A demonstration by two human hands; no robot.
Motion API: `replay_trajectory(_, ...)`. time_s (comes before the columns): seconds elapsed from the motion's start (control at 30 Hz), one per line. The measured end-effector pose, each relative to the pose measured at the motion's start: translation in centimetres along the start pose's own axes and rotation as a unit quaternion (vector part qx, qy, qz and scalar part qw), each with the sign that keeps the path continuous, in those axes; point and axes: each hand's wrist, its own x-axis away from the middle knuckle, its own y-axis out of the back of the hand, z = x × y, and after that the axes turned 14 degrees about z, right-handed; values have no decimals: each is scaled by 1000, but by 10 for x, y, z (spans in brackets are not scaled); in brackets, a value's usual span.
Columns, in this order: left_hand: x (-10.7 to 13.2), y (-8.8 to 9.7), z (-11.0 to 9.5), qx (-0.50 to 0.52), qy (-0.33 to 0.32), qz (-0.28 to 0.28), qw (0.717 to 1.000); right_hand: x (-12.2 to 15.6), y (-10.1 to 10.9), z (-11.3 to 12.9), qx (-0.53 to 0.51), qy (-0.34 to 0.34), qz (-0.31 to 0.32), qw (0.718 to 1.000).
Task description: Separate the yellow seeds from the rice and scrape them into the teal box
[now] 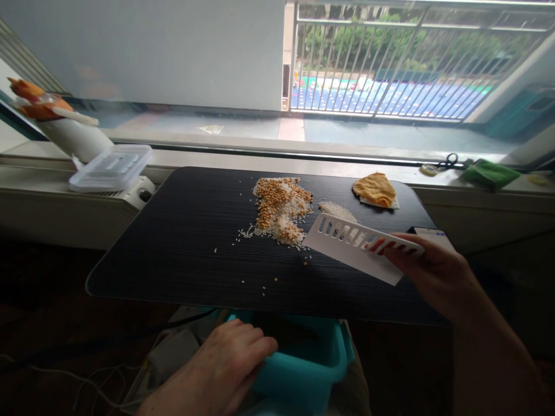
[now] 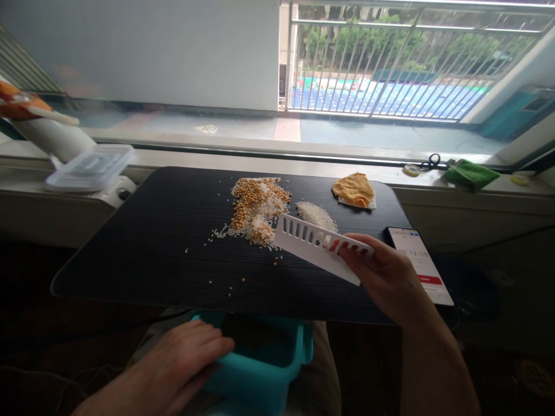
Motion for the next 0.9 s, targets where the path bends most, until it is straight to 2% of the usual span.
replay_trajectory(0.17, 1, -2, 5, 0, 1, -4, 1000, 14, 1, -3, -7, -4, 51, 999)
replay_trajectory(0.27, -2, -2, 7, -3, -6, -9, 1000, 37, 1, -4, -1, -25, 38, 999)
replay_trajectory(0.37, -7, -1, 5, -8, -9, -4, 1000, 62, 0, 4, -9, -62, 14, 998)
replay_trajectory(0.47, -9, 0, 4, -12, -14, 4, 1000, 73, -3, 18, -34, -70, 44, 996)
replay_trajectory(0.57, -6, -1, 5, -14, -16, 3, 1000, 63, -9, 30, -41, -29, 92, 995)
replay_trajectory(0.73, 9, -3, 9, 2, 23, 6, 1000, 31, -27, 44, -13, 47, 226, 973)
replay_trajectory(0.83, 18, -1, 9, 12, 34, 7, 999, 26, -29, 48, 4, 51, 258, 965)
replay_trajectory(0.9, 21, 1, 9, 12, 29, 1, 999, 26, -25, 47, 12, 45, 249, 967)
